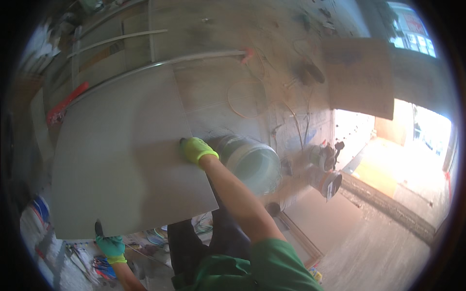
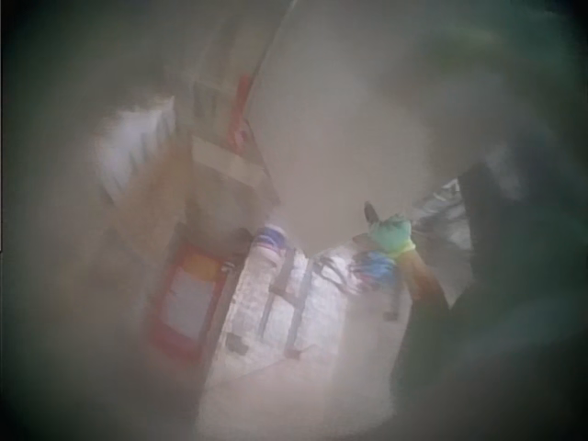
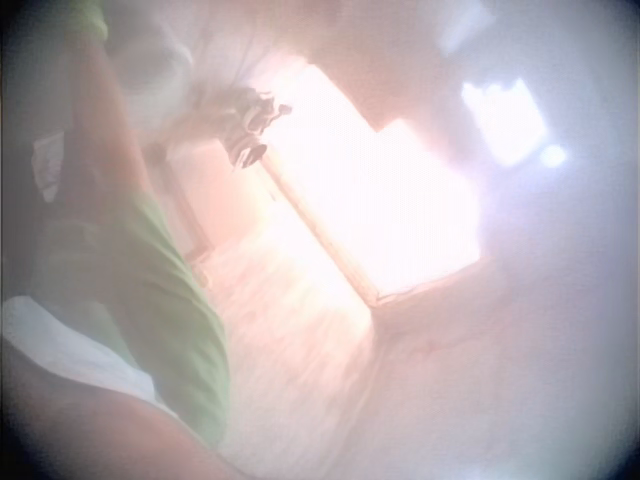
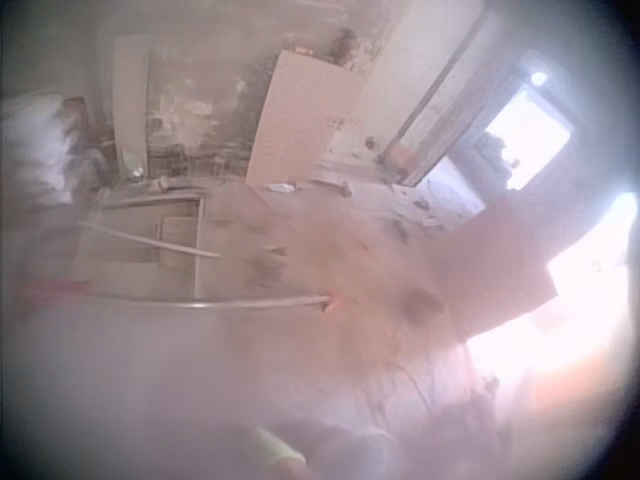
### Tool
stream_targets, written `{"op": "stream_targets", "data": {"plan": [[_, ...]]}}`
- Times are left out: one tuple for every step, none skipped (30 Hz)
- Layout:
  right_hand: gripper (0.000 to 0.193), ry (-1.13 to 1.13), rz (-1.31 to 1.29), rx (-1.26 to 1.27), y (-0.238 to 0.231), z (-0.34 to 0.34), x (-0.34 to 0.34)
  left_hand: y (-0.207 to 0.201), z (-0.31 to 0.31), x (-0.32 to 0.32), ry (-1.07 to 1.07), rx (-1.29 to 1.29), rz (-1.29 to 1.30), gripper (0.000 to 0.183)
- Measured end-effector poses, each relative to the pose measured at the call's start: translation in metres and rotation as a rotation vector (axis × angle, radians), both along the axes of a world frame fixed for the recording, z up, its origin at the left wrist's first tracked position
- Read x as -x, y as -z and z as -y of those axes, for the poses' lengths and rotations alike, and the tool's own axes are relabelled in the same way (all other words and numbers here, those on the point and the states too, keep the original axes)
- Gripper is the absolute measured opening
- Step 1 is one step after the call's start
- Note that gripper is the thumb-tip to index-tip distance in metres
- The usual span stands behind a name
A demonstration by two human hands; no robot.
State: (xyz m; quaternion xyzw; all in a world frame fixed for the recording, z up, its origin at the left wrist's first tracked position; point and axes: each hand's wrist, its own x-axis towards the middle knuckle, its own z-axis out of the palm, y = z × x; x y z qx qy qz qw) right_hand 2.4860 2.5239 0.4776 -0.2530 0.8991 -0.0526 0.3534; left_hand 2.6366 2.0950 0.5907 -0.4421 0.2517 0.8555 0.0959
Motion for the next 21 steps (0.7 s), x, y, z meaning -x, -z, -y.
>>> {"op": "stream_targets", "data": {"plan": [[0.019,-0.046,-0.022,0.000,0.003,-0.003,-0.003,-0.001,-0.004,0.001,-0.013,0.002,-0.009,0.036],[0.019,-0.097,-0.067,0.010,0.007,-0.006,-0.007,-0.002,-0.009,0.001,-0.064,-0.017,0.023,0.035],[0.020,-0.143,-0.082,-0.020,0.012,-0.010,-0.011,-0.002,-0.014,0.001,-0.116,0.001,0.056,0.035],[0.022,-0.107,-0.021,-0.028,0.017,-0.013,-0.016,-0.002,-0.016,0.002,-0.181,0.035,0.086,0.035],[0.024,-0.092,-0.027,-0.014,0.023,-0.016,-0.020,-0.002,-0.019,0.002,-0.198,0.026,0.113,0.035],[0.026,-0.084,-0.036,0.002,0.028,-0.019,-0.023,-0.001,-0.020,0.002,-0.230,0.031,0.134,0.035],[0.027,-0.242,-0.165,-0.034,0.032,-0.023,-0.025,-0.001,-0.022,0.002,-0.220,-0.003,0.127,0.035],[0.028,-0.437,-0.248,-0.131,0.033,-0.027,-0.027,-0.003,-0.026,0.001,-0.275,-0.037,0.102,0.036],[0.029,-0.390,-0.303,-0.054,0.033,-0.032,-0.027,-0.003,-0.032,0.002,-0.288,-0.103,0.043,0.036],[0.030,-0.385,-0.313,-0.043,0.030,-0.036,-0.026,-0.005,-0.039,0.003,-0.260,-0.192,-0.095,0.037],[0.031,-0.411,-0.250,-0.080,0.026,-0.040,-0.023,-0.010,-0.050,0.001,-0.349,-0.074,0.024,0.038],[0.030,-0.408,-0.303,-0.047,0.022,-0.043,-0.019,-0.014,-0.067,-0.003,-0.396,0.017,0.076,0.038],[0.030,-0.439,-0.279,-0.064,0.016,-0.047,-0.017,-0.019,-0.088,-0.007,-0.420,0.091,0.057,0.039],[0.030,-0.480,-0.340,-0.067,0.010,-0.050,-0.016,-0.023,-0.117,-0.013,-0.435,0.157,0.161,0.040],[0.032,-0.512,-0.202,-0.106,0.006,-0.051,-0.018,-0.024,-0.151,-0.018,-0.434,0.214,0.175,0.041],[0.034,-0.555,-0.224,-0.134,0.003,-0.053,-0.019,-0.024,-0.174,-0.019,-0.459,0.256,0.276,0.042],[0.035,-0.645,-0.308,-0.169,0.003,-0.054,-0.024,-0.023,-0.185,-0.018,-0.412,0.323,0.244,0.043],[0.036,-0.720,-0.356,-0.216,0.005,-0.055,-0.026,-0.020,-0.192,-0.015,-0.377,0.367,0.292,0.044],[0.036,-0.641,-0.349,-0.204,0.008,-0.057,-0.031,-0.018,-0.202,-0.013,-0.357,0.441,0.333,0.045],[0.035,-0.654,-0.209,-0.187,0.013,-0.061,-0.032,-0.018,-0.212,-0.011,-0.421,0.475,0.420,0.044],[0.035,-0.730,-0.230,-0.153,0.018,-0.066,-0.031,-0.017,-0.217,-0.009,-0.501,0.545,0.486,0.042]]}}
